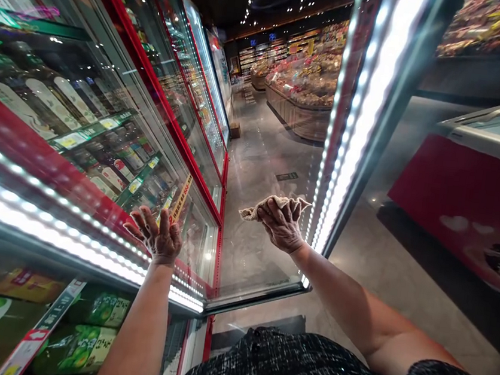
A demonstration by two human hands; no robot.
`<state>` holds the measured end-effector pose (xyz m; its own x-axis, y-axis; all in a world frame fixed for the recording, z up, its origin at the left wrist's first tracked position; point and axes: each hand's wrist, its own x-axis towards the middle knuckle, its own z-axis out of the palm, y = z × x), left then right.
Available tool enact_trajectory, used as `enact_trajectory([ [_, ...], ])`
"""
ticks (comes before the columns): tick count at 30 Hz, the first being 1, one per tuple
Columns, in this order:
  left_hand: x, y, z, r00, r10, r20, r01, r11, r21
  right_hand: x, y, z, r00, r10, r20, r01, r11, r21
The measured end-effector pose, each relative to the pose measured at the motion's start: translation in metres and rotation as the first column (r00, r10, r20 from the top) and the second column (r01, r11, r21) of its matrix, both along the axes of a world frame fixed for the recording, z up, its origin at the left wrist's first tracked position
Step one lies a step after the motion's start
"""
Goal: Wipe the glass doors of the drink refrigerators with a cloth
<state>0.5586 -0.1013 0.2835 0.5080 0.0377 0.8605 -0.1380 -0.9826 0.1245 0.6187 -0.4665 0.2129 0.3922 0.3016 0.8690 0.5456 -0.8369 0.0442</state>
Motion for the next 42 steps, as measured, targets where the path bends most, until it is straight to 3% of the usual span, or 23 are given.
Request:
enact_trajectory([
  [4, 0.0, -0.002, -0.001, 1.0, -0.002, -0.02, 0.0, 0.998, -0.065, -0.001, -0.009, -0.029, 0.997, -0.004, -0.074, 0.004, 1.0, 0.005],
  [6, 0.0, -0.002, 0.0, 0.999, 0.001, -0.041, -0.005, 0.996, -0.084, 0.002, -0.017, -0.033, 0.997, 0.011, -0.071, -0.011, 1.0, 0.003],
  [13, 0.0, -0.007, 0.002, 0.998, 0.037, -0.041, -0.04, 0.995, -0.086, 0.022, -0.042, 0.004, 0.989, -0.053, -0.135, 0.067, 0.992, 0.103],
  [20, -0.001, -0.017, 0.005, 0.998, 0.028, -0.053, -0.036, 0.986, -0.162, 0.025, -0.06, -0.004, 0.996, 0.003, -0.09, 0.007, 0.994, 0.108],
  [26, -0.003, -0.052, 0.01, 0.997, 0.024, -0.078, -0.04, 0.977, -0.209, 0.04, -0.072, 0.034, 0.992, -0.028, -0.123, 0.057, 0.969, 0.241],
  [29, 0.0, -0.073, 0.012, 0.999, 0.033, -0.029, -0.038, 0.978, -0.206, 0.039, -0.07, 0.026, 0.993, 0.003, -0.115, 0.028, 0.963, 0.266],
  [33, 0.007, -0.091, 0.013, 0.99, -0.066, -0.124, 0.043, 0.982, -0.184, 0.029, -0.071, 0.011, 0.997, 0.017, -0.081, 0.004, 0.966, 0.257],
  [36, 0.012, -0.097, 0.012, 0.985, -0.053, -0.167, 0.021, 0.982, -0.186, 0.027, -0.079, 0.034, 1.0, -0.006, 0.026, 0.0, 0.978, 0.208],
  [39, 0.016, -0.098, 0.009, 0.983, -0.012, -0.181, -0.026, 0.978, -0.207, 0.027, -0.09, 0.07, 0.982, -0.139, 0.125, 0.113, 0.974, 0.198],
  [42, 0.016, -0.098, 0.005, 0.984, 0.002, -0.176, -0.042, 0.974, -0.221, 0.025, -0.097, 0.081, 0.962, -0.244, 0.119, 0.219, 0.957, 0.188],
])
